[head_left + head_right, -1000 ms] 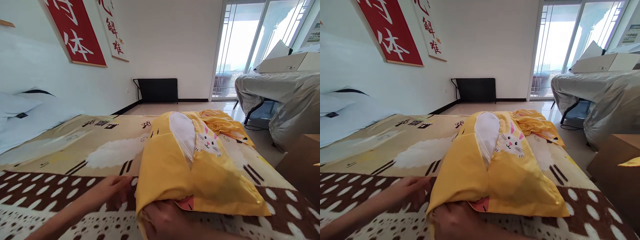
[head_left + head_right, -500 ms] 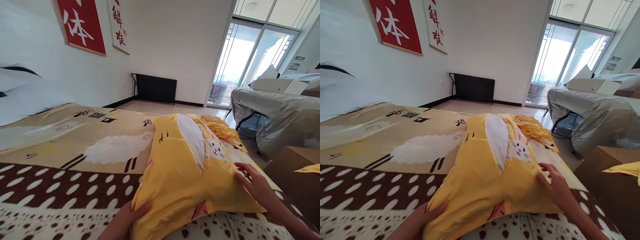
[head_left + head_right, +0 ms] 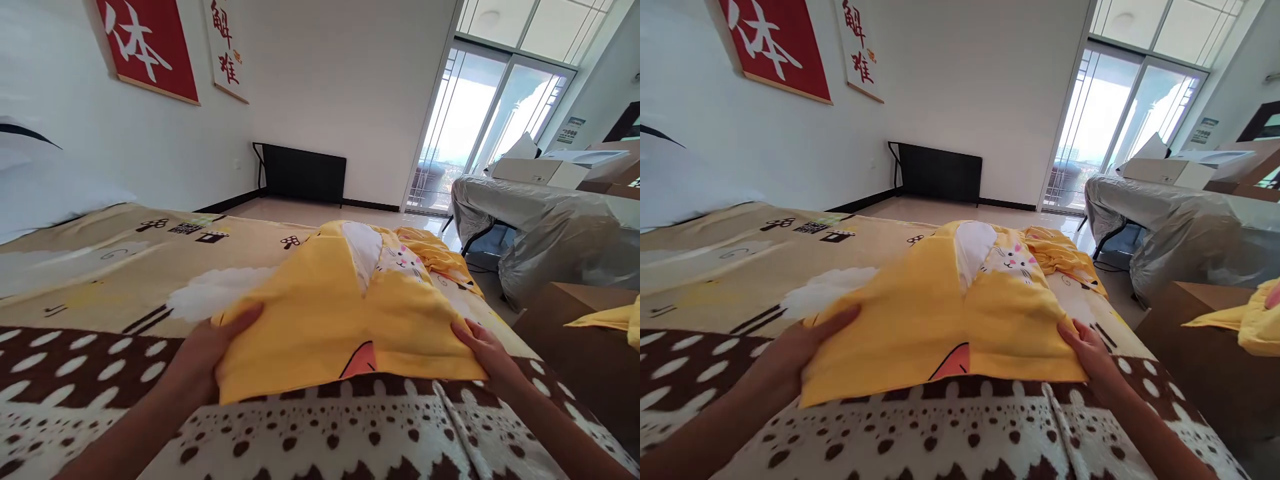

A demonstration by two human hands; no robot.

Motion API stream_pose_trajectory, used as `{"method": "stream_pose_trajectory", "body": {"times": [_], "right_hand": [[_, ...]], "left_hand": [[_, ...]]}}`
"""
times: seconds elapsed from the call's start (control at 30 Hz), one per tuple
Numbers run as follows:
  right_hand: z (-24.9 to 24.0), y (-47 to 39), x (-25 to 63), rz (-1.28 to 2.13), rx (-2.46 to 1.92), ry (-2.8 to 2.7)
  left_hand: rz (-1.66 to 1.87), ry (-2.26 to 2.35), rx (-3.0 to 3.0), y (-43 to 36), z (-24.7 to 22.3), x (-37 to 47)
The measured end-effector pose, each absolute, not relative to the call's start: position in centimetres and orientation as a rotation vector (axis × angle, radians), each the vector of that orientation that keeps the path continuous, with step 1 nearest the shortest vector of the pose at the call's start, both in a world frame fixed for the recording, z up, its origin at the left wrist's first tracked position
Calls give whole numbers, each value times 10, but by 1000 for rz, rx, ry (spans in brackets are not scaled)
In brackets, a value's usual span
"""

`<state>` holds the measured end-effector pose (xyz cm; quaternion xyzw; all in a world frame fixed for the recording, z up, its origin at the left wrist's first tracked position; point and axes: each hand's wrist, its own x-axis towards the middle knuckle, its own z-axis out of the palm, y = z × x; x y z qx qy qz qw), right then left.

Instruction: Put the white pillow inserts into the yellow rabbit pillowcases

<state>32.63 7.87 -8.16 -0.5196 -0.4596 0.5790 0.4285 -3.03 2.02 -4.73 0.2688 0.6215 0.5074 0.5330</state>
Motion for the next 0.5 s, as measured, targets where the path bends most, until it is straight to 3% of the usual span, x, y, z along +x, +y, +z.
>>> {"method": "stream_pose_trajectory", "body": {"times": [0.3, 0.5], "right_hand": [[-104, 66, 365, 1937, -1243, -1145], [-92, 69, 303, 1699, -1167, -919]], "left_hand": [[939, 1374, 473, -22, -101, -70], [1165, 1327, 555, 7, -77, -38]]}}
